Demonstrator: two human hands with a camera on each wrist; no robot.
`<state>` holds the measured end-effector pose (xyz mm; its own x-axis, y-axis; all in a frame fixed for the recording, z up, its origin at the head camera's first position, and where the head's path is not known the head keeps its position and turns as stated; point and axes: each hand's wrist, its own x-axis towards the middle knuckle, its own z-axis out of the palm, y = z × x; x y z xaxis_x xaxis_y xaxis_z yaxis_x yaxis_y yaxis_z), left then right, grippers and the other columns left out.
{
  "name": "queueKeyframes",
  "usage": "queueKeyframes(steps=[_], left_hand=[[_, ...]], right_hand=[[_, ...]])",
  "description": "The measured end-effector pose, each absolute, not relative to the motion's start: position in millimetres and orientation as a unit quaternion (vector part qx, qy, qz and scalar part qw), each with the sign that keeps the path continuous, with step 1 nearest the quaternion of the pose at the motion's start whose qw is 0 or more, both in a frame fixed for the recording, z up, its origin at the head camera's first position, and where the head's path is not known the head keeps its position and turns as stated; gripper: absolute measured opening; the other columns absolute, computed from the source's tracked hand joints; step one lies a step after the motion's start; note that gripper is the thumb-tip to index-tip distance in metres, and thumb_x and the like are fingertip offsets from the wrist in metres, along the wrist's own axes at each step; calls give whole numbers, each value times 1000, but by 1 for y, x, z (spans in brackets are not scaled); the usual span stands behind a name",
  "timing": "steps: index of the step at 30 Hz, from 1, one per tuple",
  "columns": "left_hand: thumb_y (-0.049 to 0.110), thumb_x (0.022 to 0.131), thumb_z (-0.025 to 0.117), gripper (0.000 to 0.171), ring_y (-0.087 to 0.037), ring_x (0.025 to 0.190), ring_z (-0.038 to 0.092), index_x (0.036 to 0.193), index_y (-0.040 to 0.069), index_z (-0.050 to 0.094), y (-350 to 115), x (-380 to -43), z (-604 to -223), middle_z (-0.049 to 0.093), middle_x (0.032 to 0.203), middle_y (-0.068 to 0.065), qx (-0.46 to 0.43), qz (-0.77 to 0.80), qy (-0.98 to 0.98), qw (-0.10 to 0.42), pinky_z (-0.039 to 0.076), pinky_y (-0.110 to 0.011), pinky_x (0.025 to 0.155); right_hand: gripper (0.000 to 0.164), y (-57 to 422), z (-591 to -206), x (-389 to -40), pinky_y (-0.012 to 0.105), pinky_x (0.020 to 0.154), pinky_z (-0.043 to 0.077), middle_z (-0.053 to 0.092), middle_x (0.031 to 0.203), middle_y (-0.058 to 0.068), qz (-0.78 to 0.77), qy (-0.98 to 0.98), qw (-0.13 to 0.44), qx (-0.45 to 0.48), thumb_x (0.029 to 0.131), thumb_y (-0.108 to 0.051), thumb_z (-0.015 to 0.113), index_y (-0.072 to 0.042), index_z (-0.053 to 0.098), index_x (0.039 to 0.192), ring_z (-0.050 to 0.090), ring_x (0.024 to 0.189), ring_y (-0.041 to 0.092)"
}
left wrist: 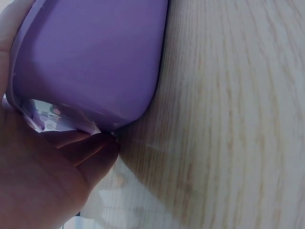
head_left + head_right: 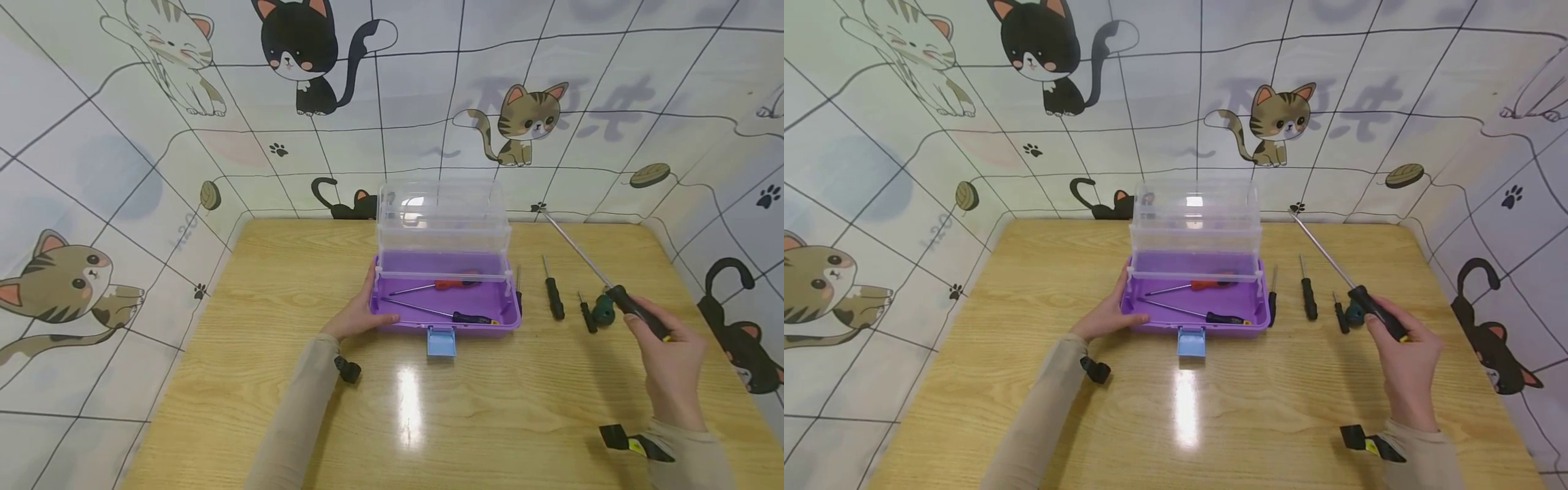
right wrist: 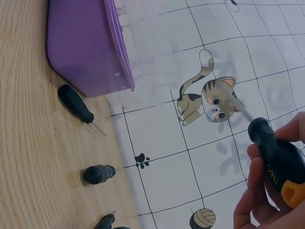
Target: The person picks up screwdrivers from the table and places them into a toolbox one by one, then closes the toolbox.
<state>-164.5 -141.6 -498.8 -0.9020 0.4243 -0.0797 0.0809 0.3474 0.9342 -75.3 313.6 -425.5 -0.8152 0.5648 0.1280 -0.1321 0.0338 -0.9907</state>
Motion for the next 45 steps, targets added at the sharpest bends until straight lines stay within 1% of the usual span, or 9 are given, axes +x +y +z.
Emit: queueKeyframes(steps=[8, 12, 19, 22, 24, 29, 34, 39, 45], left_hand=[[22, 77, 82, 126, -29, 143, 14, 146, 50, -19, -141, -163, -499, -4, 161, -3, 155, 552, 804, 158, 17, -49, 113], [22, 77, 82, 126, -31, 143, 15, 146, 49, -20, -140, -163, -499, -4, 161, -3, 152, 550, 805, 161, 18, -50, 112], [16, 80, 79, 123, -38, 142, 11, 151, 31, -20, -138, -156, -478, -8, 160, -11, 165, 558, 796, 165, 15, -56, 112], [14, 81, 78, 122, -39, 142, 10, 152, 26, -20, -137, -153, -465, -9, 159, -14, 165, 560, 793, 175, 15, -56, 112], [14, 81, 78, 121, -38, 143, 10, 151, 28, -20, -138, -152, -462, -9, 159, -13, 162, 559, 793, 181, 15, -54, 112], [14, 81, 78, 122, -36, 143, 9, 151, 30, -20, -139, -152, -461, -7, 160, -12, 160, 566, 787, 184, 15, -53, 112], [14, 81, 78, 121, -35, 143, 9, 151, 30, -20, -139, -152, -462, -6, 160, -13, 161, 569, 786, 181, 15, -53, 112], [15, 81, 78, 121, -36, 143, 10, 152, 28, -20, -138, -152, -463, -6, 160, -14, 167, 564, 789, 179, 15, -54, 112], [15, 81, 78, 121, -37, 143, 10, 151, 29, -20, -138, -153, -464, -7, 160, -13, 170, 559, 792, 175, 16, -54, 112]], right_hand=[[29, 304, -423, -75, 8, 70, 48, 69, 103, -2, 652, -705, 232, -155, 81, 14, 65, 9, 70, 109, 60, 97, 11], [30, 299, -424, -76, 10, 71, 49, 70, 103, -2, 669, -697, 220, -138, 81, 16, 65, 10, 69, 110, 60, 99, 13], [29, 290, -433, -78, 10, 67, 50, 71, 103, -1, 678, -701, 204, -86, 81, 17, 63, 10, 69, 108, 63, 96, 10], [29, 287, -438, -81, 10, 61, 48, 71, 104, 1, 668, -717, 191, -63, 82, 16, 64, 5, 72, 107, 62, 93, 11], [28, 285, -441, -83, 10, 57, 46, 70, 105, 0, 649, -738, 181, -48, 84, 12, 65, 1, 73, 109, 61, 92, 11], [28, 281, -447, -87, 11, 63, 45, 68, 110, -7, 612, -774, 159, -18, 87, 7, 66, 4, 69, 114, 57, 99, 11], [29, 277, -451, -90, 11, 74, 46, 67, 113, -5, 593, -790, 154, -4, 87, 6, 67, 5, 68, 115, 56, 106, 8], [30, 273, -456, -93, 13, 76, 47, 69, 112, -1, 595, -789, 150, 22, 85, 9, 67, -1, 71, 114, 59, 99, 8], [31, 270, -458, -96, 13, 73, 48, 68, 112, 0, 601, -785, 142, 48, 86, 10, 66, 0, 70, 114, 61, 96, 7]])
